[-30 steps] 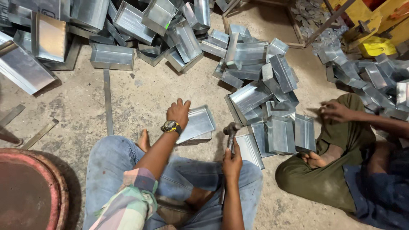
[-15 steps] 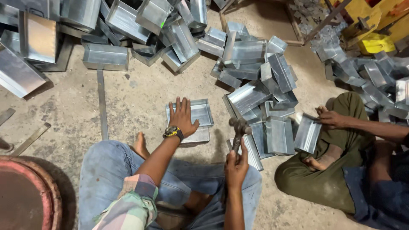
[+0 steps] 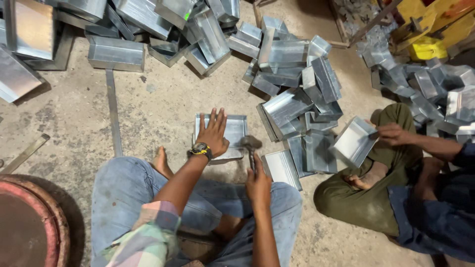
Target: The person hammers the edges and corners of several small rectangular metal trays by hand on a floor-based work surface to shape and secure them.
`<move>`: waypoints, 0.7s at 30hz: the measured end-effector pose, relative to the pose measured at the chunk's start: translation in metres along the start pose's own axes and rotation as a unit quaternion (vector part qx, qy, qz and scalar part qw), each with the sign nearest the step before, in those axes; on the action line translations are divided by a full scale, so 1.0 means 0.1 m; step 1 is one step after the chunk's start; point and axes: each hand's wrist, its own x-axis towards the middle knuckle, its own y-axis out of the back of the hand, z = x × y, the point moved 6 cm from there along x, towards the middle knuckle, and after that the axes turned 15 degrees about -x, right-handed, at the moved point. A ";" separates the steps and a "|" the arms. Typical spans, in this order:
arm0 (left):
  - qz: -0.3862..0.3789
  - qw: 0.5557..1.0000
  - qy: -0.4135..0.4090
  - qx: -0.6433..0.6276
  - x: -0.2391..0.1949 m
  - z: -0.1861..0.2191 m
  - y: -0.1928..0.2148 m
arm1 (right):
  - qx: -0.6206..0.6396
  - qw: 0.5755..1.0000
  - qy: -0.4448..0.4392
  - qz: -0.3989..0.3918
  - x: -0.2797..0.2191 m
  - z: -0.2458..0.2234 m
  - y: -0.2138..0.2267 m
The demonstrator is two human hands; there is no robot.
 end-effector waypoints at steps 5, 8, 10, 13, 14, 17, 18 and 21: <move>-0.021 0.999 0.027 -0.018 -0.01 -0.02 -0.07 | 0.202 0.977 -0.060 0.021 -0.18 0.11 0.23; -0.012 1.000 0.024 -0.016 -0.07 -0.02 -0.05 | 0.362 0.928 -0.065 0.061 -0.30 0.12 0.34; -0.018 0.999 0.028 -0.017 -0.06 -0.02 -0.02 | 0.411 0.906 -0.063 0.076 -0.24 0.12 0.28; -0.027 0.999 0.038 -0.019 -0.10 0.01 0.00 | 0.243 0.958 0.043 0.147 -0.12 0.09 0.15; -0.030 0.999 0.040 -0.021 -0.11 0.03 0.00 | 0.086 0.965 0.142 0.203 -0.11 -0.01 0.14; -0.045 0.995 0.029 -0.081 -0.15 0.13 0.07 | 0.047 0.990 0.072 0.115 -0.04 0.11 -0.01; -0.063 0.994 0.042 -0.074 -0.18 0.12 0.10 | 0.109 0.993 -0.008 0.041 -0.03 0.18 -0.06; -0.100 0.990 0.064 -0.076 -0.46 0.25 0.03 | 0.280 0.955 -0.099 -0.017 -0.16 0.22 0.13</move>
